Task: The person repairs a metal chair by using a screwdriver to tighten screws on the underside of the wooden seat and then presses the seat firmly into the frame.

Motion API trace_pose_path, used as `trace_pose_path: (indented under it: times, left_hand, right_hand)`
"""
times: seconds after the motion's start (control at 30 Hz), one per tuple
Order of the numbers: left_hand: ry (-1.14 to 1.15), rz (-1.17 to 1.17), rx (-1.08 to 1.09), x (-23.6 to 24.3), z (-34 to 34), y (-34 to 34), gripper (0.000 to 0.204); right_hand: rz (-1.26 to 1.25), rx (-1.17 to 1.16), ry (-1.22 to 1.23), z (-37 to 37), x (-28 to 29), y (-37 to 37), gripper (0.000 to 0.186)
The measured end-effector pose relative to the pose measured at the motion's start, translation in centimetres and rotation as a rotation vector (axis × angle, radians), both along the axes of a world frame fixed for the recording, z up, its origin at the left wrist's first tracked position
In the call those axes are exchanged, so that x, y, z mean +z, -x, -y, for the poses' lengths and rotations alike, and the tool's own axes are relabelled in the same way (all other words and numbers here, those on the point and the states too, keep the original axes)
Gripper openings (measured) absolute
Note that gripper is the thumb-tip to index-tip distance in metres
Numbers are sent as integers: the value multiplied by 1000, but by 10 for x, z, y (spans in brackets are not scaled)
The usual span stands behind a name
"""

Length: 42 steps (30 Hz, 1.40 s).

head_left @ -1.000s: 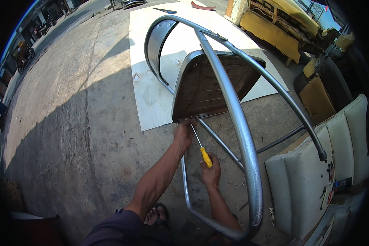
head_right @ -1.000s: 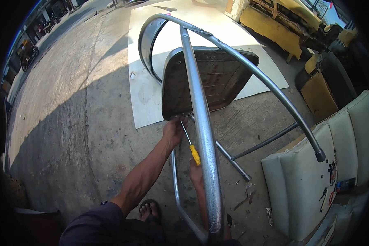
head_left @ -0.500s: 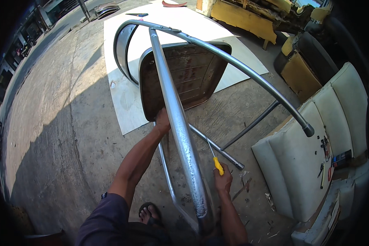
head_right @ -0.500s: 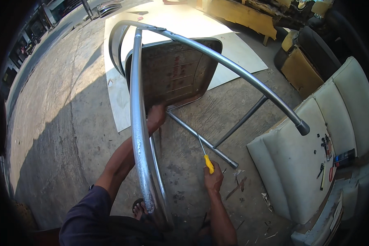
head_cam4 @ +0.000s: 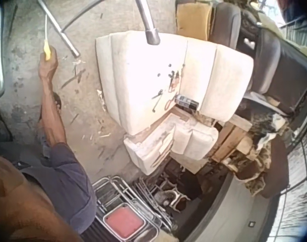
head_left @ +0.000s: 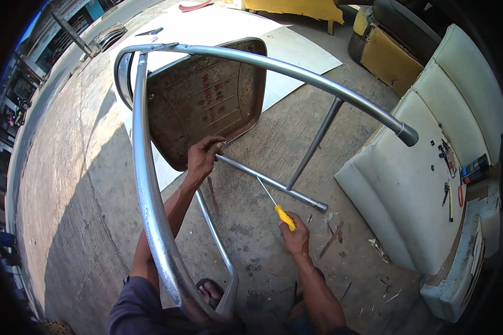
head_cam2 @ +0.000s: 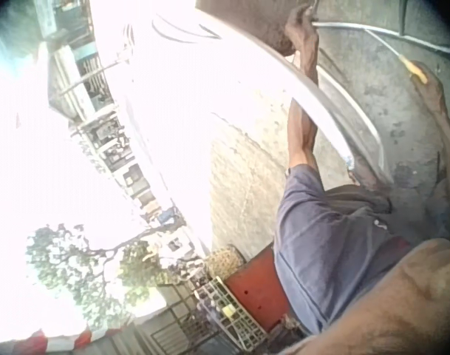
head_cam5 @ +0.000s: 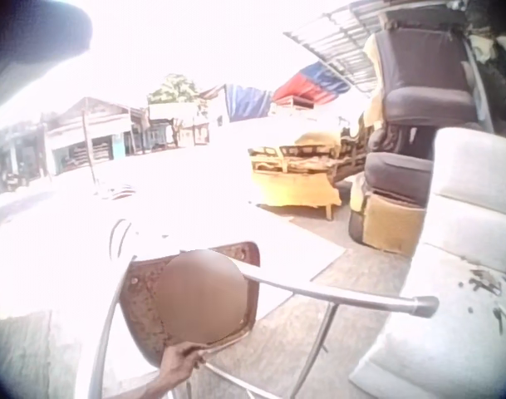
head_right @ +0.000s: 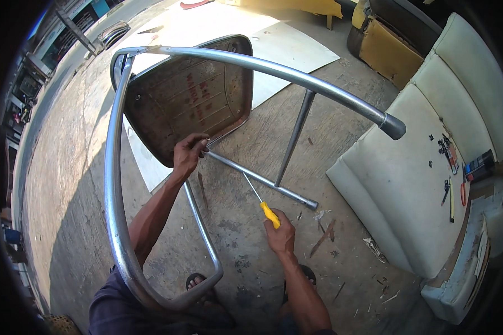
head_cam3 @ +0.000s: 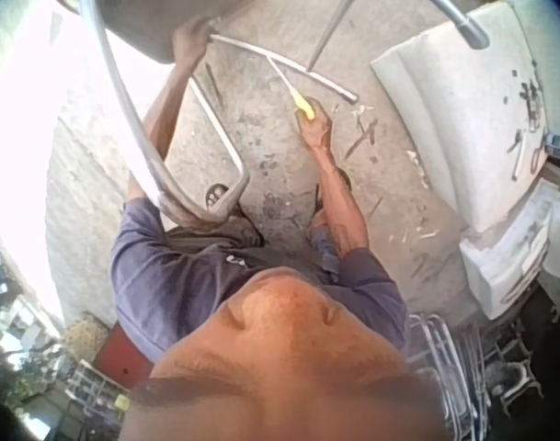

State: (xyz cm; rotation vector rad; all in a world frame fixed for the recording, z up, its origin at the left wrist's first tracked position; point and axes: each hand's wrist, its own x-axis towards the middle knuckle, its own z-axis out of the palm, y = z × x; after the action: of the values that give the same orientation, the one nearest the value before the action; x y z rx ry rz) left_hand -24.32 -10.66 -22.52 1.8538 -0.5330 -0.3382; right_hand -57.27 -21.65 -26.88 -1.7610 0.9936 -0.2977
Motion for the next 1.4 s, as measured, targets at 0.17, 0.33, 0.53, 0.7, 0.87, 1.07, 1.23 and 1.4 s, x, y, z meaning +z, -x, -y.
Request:
trace_pose_path:
  times: [0.17,0.33,0.53,0.7,0.87,1.07,1.23,1.4]
  left_hand:
    - [264,-97,-114,41,-11,35,17]
    - [218,-134,-221,52,-15,57,18]
    - [-30,-460,-508,40,-45,126,25]
    - [49,-774,-456,31,-62,148,31]
    - [-42,-529,-199,27,-85,123,46]
    - [-27,132,370,-23,-140,-21,88]
    - [169,-173,201,-49,-117,-58,93]
    - [180,-218,429,-44,-85,-56,90]
  right_hand:
    - [53,-25,-113,5,-8,-5,35]
    - [383,52,-544,-2,13,-17,38]
    - [371,214,-318,-28,68,-42,37]
    - [373,264,-264,-40,70,-43,25]
    - [312,206,-241,-28,74,-37,28]
    - [406,75,434,46,56,-47,27]
    - [378,268,275,88,42,-91,28]
    - [335,259,326,92,63,-98,47]
